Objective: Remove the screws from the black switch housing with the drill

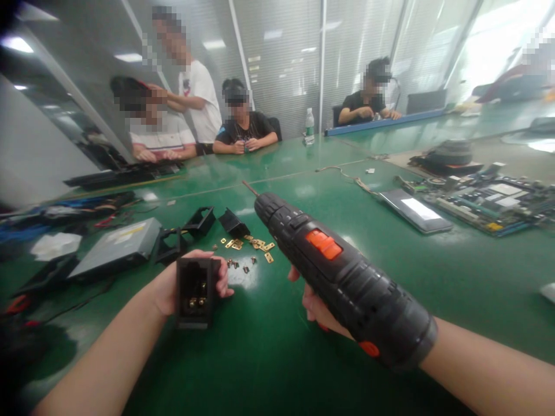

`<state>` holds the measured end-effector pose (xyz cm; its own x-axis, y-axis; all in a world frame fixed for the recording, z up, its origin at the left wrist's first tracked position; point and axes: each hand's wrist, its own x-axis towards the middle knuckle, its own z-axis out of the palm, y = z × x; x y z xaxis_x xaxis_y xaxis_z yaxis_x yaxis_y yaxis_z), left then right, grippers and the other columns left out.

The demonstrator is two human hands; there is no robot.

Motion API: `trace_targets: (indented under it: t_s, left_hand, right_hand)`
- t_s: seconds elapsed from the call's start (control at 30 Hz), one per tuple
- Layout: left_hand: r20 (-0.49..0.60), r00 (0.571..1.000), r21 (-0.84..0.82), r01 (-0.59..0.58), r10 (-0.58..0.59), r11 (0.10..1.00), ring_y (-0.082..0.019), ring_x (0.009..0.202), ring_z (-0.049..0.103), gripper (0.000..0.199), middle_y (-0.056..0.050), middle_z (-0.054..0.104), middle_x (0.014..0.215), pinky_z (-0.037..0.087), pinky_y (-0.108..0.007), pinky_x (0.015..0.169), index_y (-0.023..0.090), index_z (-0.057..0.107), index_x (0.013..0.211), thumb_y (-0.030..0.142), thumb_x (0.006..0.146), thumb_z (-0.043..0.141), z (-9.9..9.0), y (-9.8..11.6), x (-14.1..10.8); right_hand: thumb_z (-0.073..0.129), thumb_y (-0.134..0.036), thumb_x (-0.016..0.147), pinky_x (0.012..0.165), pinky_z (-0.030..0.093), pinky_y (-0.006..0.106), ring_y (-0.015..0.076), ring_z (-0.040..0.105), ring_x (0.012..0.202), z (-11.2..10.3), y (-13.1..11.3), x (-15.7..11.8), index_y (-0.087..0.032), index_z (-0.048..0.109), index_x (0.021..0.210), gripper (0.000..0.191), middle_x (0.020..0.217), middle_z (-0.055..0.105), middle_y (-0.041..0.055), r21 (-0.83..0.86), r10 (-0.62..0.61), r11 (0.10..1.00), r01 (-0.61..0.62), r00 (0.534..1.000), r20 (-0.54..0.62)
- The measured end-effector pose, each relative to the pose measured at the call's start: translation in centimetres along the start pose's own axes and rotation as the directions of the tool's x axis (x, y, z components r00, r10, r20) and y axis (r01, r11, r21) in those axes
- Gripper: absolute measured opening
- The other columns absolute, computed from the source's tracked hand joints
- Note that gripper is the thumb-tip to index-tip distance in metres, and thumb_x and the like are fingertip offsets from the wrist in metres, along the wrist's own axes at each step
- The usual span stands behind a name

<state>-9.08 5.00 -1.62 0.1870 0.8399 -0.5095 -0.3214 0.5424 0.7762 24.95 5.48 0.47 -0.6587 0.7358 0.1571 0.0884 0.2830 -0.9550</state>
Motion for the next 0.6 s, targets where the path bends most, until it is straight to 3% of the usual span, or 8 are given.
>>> trace_targets:
  t_s: [0.1,0.2,0.3,0.47,0.6]
  left_hand:
    - [-0.093,0.986,-0.026,-0.141,0.138,0.99,-0.027,0.063,0.073,0.04,-0.015,0.074,0.065,0.064,-0.047,0.087,0.009,0.079,0.072,0.033,0.089,0.051,-0.4,-0.1,0.5]
    - [-0.176,0.931,-0.051,-0.333,0.32,0.941,-0.024,0.066,0.074,0.04,-0.013,0.075,0.064,0.063,-0.042,0.095,0.013,0.079,0.07,0.037,0.085,0.051,-0.3,0.1,0.8]
    - [-0.243,0.869,-0.125,-0.469,0.431,0.874,-0.025,0.062,0.073,0.039,-0.012,0.074,0.062,0.064,-0.046,0.093,0.013,0.078,0.067,0.036,0.084,0.051,0.2,0.4,0.7]
    - [-0.415,0.808,-0.238,-0.54,0.419,0.807,-0.029,0.061,0.075,0.04,-0.014,0.074,0.064,0.066,-0.041,0.061,0.013,0.076,0.069,0.035,0.086,0.047,1.7,0.1,0.7]
    - [-0.475,0.802,-0.273,-0.526,0.362,0.806,-0.03,0.062,0.075,0.037,-0.014,0.075,0.066,0.065,-0.042,0.057,0.014,0.076,0.074,0.032,0.088,0.047,3.4,-1.1,1.2]
  right_hand:
    - [0.067,-0.04,0.091,0.056,0.063,0.036,0.0197,0.067,0.058,0.4,-0.1,0.4,-0.023,0.057,0.108,0.026,0.068,0.063,0.0006,0.031,0.029,0.999,-0.028,0.999,-0.021]
    - [0.067,-0.04,0.087,0.052,0.061,0.036,0.0192,0.062,0.051,0.6,-0.4,0.7,-0.023,0.054,0.103,0.027,0.058,0.055,-0.0039,0.05,0.041,0.998,-0.042,0.999,0.006]
    - [0.068,-0.037,0.084,0.052,0.06,0.034,0.018,0.064,0.054,0.7,-0.6,0.9,-0.023,0.053,0.102,0.027,0.065,0.06,-0.0006,0.051,0.051,0.997,-0.051,0.999,0.001]
    - [0.07,-0.032,0.084,0.056,0.059,0.03,0.0154,0.064,0.057,0.8,-0.9,0.6,-0.022,0.053,0.103,0.027,0.072,0.061,0.0005,0.081,0.084,0.993,-0.083,0.996,-0.01]
    - [0.07,-0.034,0.092,0.055,0.059,0.026,0.0135,0.066,0.059,1.0,-0.3,-0.4,-0.023,0.059,0.103,0.019,0.08,0.064,0.0011,0.058,0.138,0.989,-0.139,0.99,0.026]
